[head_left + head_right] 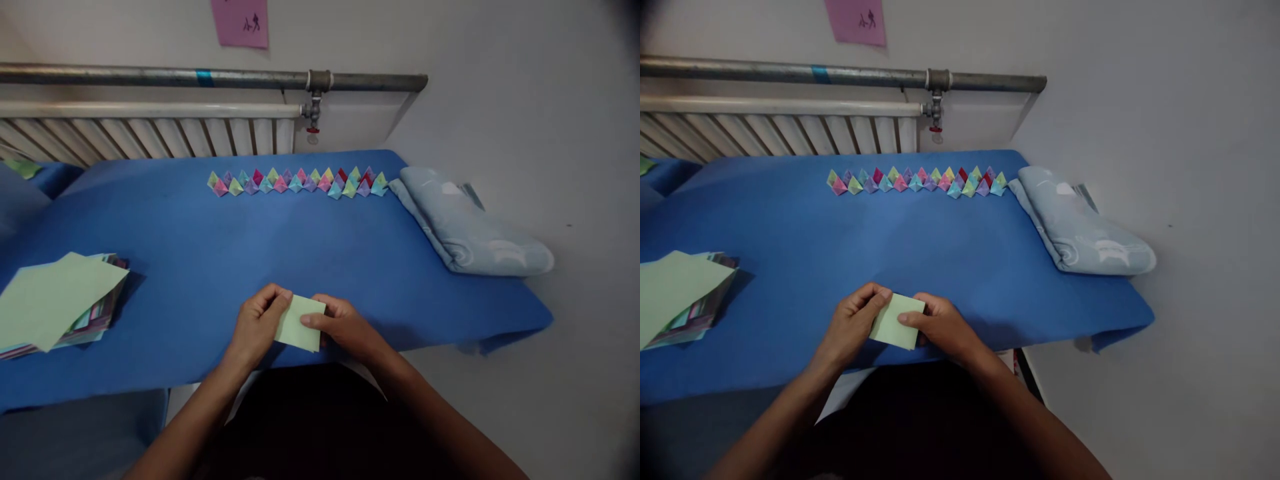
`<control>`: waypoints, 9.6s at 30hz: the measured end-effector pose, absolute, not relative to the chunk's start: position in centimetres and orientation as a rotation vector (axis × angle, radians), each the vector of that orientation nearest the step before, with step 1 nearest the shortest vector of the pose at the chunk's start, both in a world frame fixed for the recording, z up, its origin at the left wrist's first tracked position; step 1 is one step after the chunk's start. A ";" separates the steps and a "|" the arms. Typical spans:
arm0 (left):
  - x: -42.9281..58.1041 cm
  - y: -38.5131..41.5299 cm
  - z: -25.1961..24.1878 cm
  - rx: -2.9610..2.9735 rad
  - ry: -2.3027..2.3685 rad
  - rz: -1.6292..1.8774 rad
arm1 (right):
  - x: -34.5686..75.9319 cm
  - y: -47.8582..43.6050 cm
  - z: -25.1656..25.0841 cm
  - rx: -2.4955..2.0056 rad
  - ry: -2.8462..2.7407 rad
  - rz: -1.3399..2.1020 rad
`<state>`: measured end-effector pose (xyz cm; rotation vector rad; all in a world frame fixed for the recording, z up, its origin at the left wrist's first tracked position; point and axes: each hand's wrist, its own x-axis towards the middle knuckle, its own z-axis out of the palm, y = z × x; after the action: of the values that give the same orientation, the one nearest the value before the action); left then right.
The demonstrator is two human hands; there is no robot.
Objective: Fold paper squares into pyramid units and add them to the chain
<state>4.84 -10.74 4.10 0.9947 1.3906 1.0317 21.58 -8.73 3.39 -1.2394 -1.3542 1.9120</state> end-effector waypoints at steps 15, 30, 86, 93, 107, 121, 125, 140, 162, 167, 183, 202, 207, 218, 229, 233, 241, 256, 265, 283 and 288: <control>5.1 -10.4 3.4 0.820 1.234 1.036 | 21.3 -8.7 2.7 -1.343 -1.291 1.835; 3.9 -10.6 4.1 0.935 1.296 1.074 | 21.9 -6.9 2.7 -1.221 -1.053 1.625; 4.2 -9.8 3.2 0.847 1.298 0.928 | 23.6 -7.0 3.9 -1.321 -1.402 1.800; 5.5 -9.8 3.7 0.765 1.279 1.056 | 21.6 -7.9 3.3 -1.173 -1.232 1.978; 5.6 -9.7 3.0 0.706 1.302 1.157 | 22.0 -8.6 3.8 -1.299 -1.227 1.952; 4.7 -10.1 3.7 0.900 1.394 1.022 | 22.7 -6.7 3.2 -1.215 -1.274 1.732; 4.3 -9.7 3.4 0.907 1.407 0.883 | 22.5 -6.5 2.6 -1.242 -1.381 1.629; 3.0 -9.7 1.1 2.371 1.718 0.669 | 23.2 -7.4 2.1 -1.338 -2.475 0.475; 1.0 -10.3 1.4 2.593 1.177 0.570 | 25.3 -7.9 1.1 -0.985 -2.505 0.642; 1.3 -10.4 1.2 2.603 1.223 0.618 | 25.2 -7.9 1.0 -0.997 -2.513 0.591; 2.2 -11.2 0.2 2.511 1.429 0.846 | 25.0 -7.4 0.5 -1.064 -2.386 0.599; 3.0 -11.1 0.2 2.181 1.700 0.818 | 23.4 -7.2 1.2 -1.388 -2.225 0.661; 3.2 -11.0 0.4 2.163 1.734 0.777 | 23.2 -7.0 1.3 -1.416 -2.289 0.624; 3.4 -10.8 0.3 2.177 1.745 0.808 | 23.4 -6.7 1.7 -1.371 -2.270 0.681; 3.6 -10.7 0.6 2.145 1.743 0.819 | 23.6 -6.6 1.8 -1.346 -2.230 0.741; 3.5 -10.6 0.6 2.153 1.748 0.779 | 23.4 -6.7 1.6 -1.345 -2.213 0.674; 3.6 -10.7 0.5 2.175 1.773 0.743 | 23.2 -6.6 1.7 -1.449 -2.193 0.722; 2.9 -10.4 0.3 2.848 1.310 0.582 | 23.4 -6.0 1.8 -1.371 -2.231 0.725; 0.4 -12.9 0.7 2.855 1.429 0.478 | 23.3 -6.3 2.0 -1.359 -2.301 0.682; 1.9 -11.1 1.8 2.761 1.332 0.670 | 23.5 -8.2 2.0 -1.115 -2.532 0.471; 1.8 -10.8 1.7 2.782 1.282 0.731 | 23.5 -8.0 2.0 -1.120 -2.544 0.502</control>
<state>1.85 -10.84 1.67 2.7824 1.2817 0.7307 23.46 -8.04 2.02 -1.1199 -2.5438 0.5020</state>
